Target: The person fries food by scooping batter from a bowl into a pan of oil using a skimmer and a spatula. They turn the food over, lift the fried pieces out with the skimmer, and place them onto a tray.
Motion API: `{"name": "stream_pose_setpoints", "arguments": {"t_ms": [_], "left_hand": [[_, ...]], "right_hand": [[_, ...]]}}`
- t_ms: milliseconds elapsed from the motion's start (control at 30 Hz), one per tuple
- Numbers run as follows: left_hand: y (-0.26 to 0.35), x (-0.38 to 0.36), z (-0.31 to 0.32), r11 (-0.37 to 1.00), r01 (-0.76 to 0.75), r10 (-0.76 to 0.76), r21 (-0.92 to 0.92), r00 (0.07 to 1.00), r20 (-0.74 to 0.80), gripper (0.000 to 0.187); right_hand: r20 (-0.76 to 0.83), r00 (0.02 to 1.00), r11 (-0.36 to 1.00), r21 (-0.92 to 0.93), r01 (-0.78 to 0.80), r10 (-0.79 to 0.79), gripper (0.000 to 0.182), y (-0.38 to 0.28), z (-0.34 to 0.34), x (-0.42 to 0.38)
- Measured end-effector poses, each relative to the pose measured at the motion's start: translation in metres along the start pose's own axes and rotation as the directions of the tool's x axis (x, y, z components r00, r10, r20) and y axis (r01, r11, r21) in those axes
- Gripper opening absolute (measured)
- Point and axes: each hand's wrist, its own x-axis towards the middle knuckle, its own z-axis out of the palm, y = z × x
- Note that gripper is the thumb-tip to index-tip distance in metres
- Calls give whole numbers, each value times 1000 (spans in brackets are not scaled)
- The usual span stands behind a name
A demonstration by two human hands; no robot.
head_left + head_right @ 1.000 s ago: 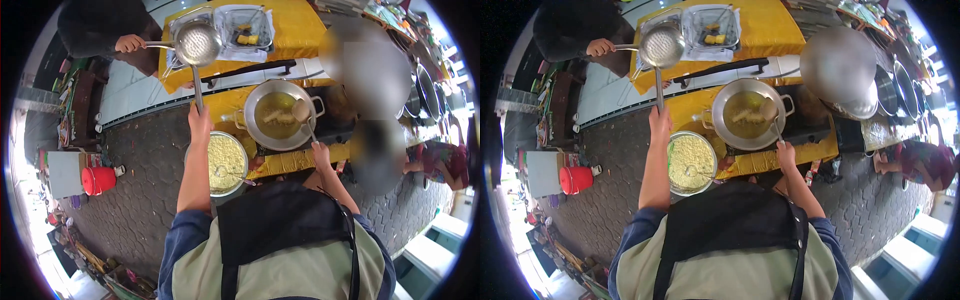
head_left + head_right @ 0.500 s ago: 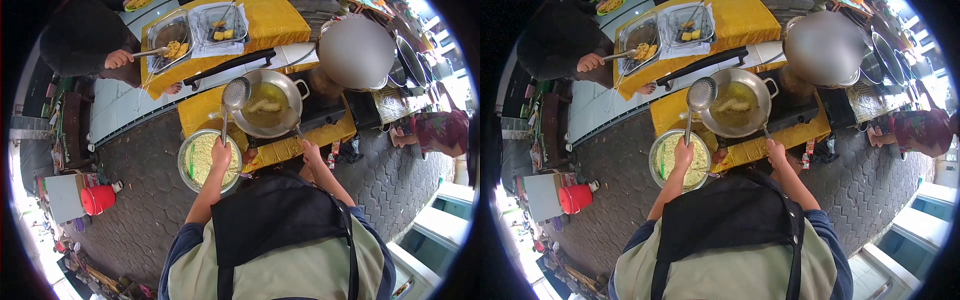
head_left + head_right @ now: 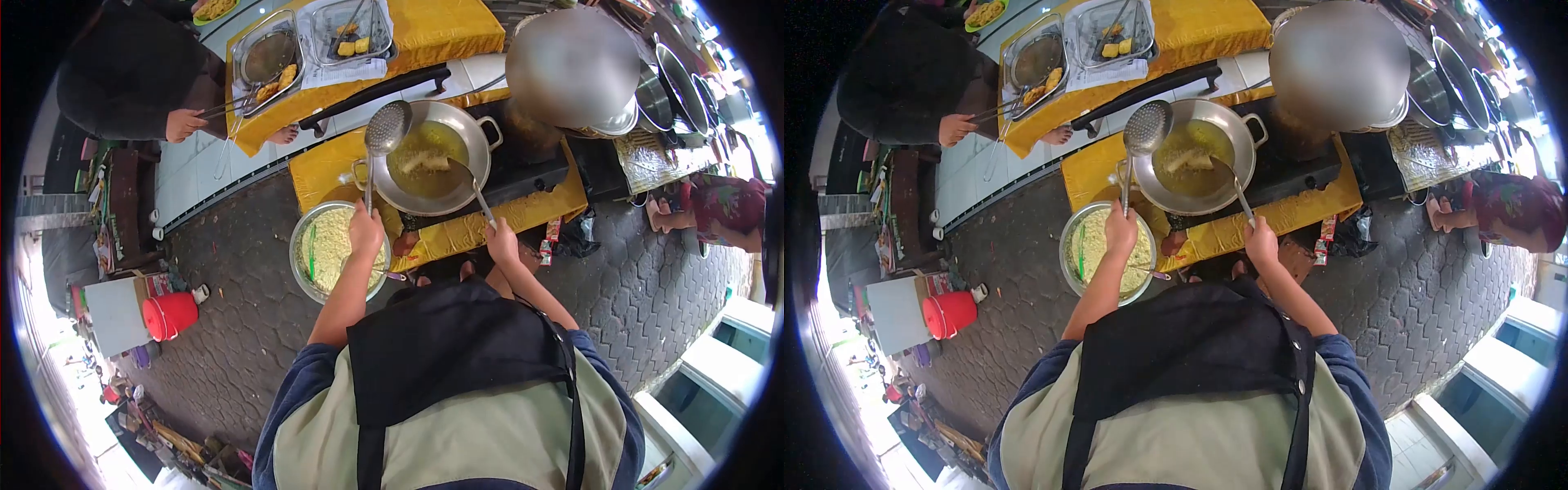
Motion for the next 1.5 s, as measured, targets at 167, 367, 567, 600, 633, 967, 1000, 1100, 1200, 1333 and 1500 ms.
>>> {"name": "stream_pose_setpoints", "arguments": {"t_ms": [167, 367, 567, 600, 633, 967, 1000, 1100, 1200, 1333, 1500], "left_hand": [[-9, -12, 30, 1000, 14, -14, 7, 999, 37, 42], [-10, -32, 48, 988, 153, -153, -4, 988, 11, 31], [-7, -43, 62, 970, 241, -241, 20, 971, -6, 31], [-4, -43, 63, 970, 243, -243, 20, 970, -3, 32], [-2, -44, 65, 966, 257, -257, 17, 966, -9, 32], [20, -48, 72, 948, 318, -318, -17, 948, -18, 32], [24, -49, 71, 944, 328, -329, -44, 944, -20, 32], [21, -43, 78, 936, 350, -350, -26, 937, 15, 36], [17, -38, 86, 940, 342, -342, 9, 940, -8, 30], [17, -29, 87, 935, 355, -355, -6, 934, -28, 29], [22, -26, 85, 923, 384, -384, -22, 923, -30, 29]], "right_hand": [[89, 996, 1000, -20, -4, 5, 25, 3, -16, 24], [195, 976, 994, -20, 103, -97, 29, 11, -27, 58], [324, 940, 986, -88, 140, -105, 30, 7, -14, 85], [336, 935, 985, -88, 152, -114, 30, 4, -12, 90], [349, 932, 984, -112, 140, -93, 30, 0, -9, 94], [341, 929, 953, -206, 224, -144, 28, -1, 12, 129], [345, 927, 951, -207, 229, -148, 28, 4, 15, 130], [356, 910, 951, -139, 277, -213, 27, 12, 19, 133], [388, 907, 955, -167, 246, -165, 27, 6, 15, 136], [420, 899, 971, -131, 199, -127, 34, 9, 21, 152], [462, 886, 999, 5, 50, -47, 45, 43, 56, 177]]}}
